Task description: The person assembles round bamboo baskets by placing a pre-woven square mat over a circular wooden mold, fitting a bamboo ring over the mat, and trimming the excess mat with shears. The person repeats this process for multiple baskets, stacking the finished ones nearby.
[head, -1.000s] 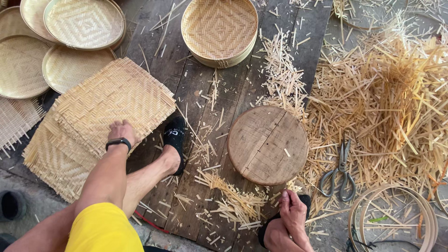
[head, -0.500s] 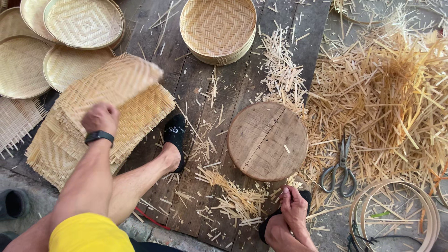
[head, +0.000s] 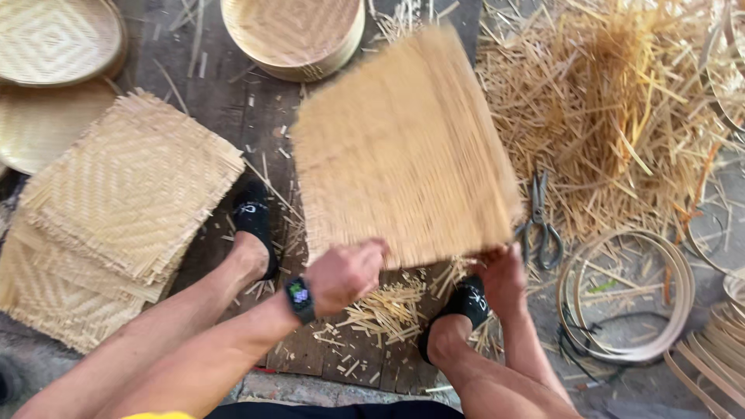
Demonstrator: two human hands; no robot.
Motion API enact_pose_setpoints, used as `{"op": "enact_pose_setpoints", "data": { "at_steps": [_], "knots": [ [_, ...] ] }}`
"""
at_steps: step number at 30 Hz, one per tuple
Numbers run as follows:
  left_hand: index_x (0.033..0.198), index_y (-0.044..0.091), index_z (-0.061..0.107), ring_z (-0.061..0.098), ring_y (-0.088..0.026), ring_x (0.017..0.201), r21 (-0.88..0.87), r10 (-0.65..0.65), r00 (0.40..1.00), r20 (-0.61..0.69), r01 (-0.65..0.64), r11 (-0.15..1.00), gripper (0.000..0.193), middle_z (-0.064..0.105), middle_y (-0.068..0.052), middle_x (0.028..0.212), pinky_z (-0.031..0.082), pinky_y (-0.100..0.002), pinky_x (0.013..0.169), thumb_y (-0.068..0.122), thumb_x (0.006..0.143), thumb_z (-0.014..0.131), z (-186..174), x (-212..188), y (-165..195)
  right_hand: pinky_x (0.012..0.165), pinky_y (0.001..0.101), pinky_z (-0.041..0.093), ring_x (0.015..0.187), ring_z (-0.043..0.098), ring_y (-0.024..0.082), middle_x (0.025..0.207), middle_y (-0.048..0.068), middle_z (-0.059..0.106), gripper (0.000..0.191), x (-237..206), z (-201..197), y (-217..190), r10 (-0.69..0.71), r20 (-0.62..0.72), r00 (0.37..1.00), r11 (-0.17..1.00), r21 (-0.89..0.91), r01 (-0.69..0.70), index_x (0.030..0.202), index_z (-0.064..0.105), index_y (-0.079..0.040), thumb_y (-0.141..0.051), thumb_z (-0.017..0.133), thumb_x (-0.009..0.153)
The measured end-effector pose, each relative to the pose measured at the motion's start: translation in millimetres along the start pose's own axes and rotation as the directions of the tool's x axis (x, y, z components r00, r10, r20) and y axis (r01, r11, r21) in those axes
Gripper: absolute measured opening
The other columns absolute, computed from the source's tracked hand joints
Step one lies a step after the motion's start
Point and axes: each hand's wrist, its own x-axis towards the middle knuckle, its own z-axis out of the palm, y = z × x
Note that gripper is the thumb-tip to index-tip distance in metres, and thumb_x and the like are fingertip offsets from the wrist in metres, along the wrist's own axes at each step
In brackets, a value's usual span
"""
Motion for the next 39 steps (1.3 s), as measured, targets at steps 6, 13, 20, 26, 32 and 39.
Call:
{"op": "enact_pose_setpoints", "data": {
  "at_steps": [6,13,20,26,32,39],
  "knots": [
    [0.119,-0.002,0.064,0.062,-0.03,0.124,-0.004,0.034,0.998,-0.046,-0.034,0.999,0.036,0.068,-0.02,0.126,0.052,-0.045,0.108,0.016,0.087,0.068,87,-25,-30,0.086,0.0277,0.053,0.094,0.065,0.013,0.106,0.007,0.072,0.029,46,-5,-8,-0.046,0.243,0.969,0.973,-0.208,0.099,0.119,0.065,0.003,-0.017,0.067,0.098],
    [0.102,-0.008,0.069,0.064,-0.022,0.084,-0.64,-0.928,0.372,0.0,0.713,0.286,0.044,0.072,-0.018,0.097,0.052,-0.036,0.074,0.019,0.075,0.091,98,-9,-155,0.085,0.0245,0.054,0.09,0.066,0.009,0.101,0.003,0.073,0.022,52,-29,37,-0.133,0.175,0.976,0.981,-0.115,0.154,0.113,0.066,-0.001,-0.012,0.071,0.095],
    [0.092,-0.002,0.073,0.067,-0.008,0.067,-0.704,-0.894,0.412,0.178,0.687,0.177,0.023,0.076,-0.007,0.083,0.053,-0.024,0.058,0.008,0.078,0.088,99,-9,-170,0.113,0.0459,0.043,0.132,0.044,0.03,0.143,0.023,0.042,0.077,12,22,1,-0.51,0.32,0.799,0.124,-0.892,0.436,0.145,0.045,-0.002,-0.028,0.083,0.084],
    [0.091,0.0,0.075,0.067,-0.008,0.066,-0.603,-0.897,0.442,0.031,0.724,0.336,0.021,0.076,-0.008,0.082,0.054,-0.025,0.057,0.005,0.076,0.088,91,-11,-156,0.122,0.0597,0.003,0.153,0.005,0.043,0.165,0.027,0.01,0.089,9,90,-10,-0.294,0.67,0.682,-0.493,-0.717,0.492,0.158,0.032,-0.017,-0.056,0.068,0.086],
    [0.09,0.001,0.076,0.068,-0.01,0.064,-0.528,-0.902,0.431,0.008,0.768,0.362,0.023,0.078,-0.008,0.08,0.054,-0.027,0.059,0.01,0.075,0.091,92,-7,-154,0.123,0.0619,0.003,0.155,0.009,0.043,0.167,0.02,0.017,0.08,2,104,6,-0.132,0.692,0.709,-0.365,-0.699,0.614,0.159,0.034,-0.023,-0.055,0.062,0.091],
    [0.086,0.004,0.067,0.063,-0.016,0.056,-0.412,-0.9,0.424,-0.101,0.806,0.426,0.019,0.071,-0.009,0.071,0.052,-0.031,0.053,0.018,0.088,0.079,50,16,-96,0.121,0.0646,0.004,0.154,0.011,0.046,0.165,0.023,0.02,0.072,-1,101,11,-0.155,0.713,0.684,-0.414,-0.676,0.61,0.156,0.039,-0.03,-0.053,0.063,0.092]
  ]
}}
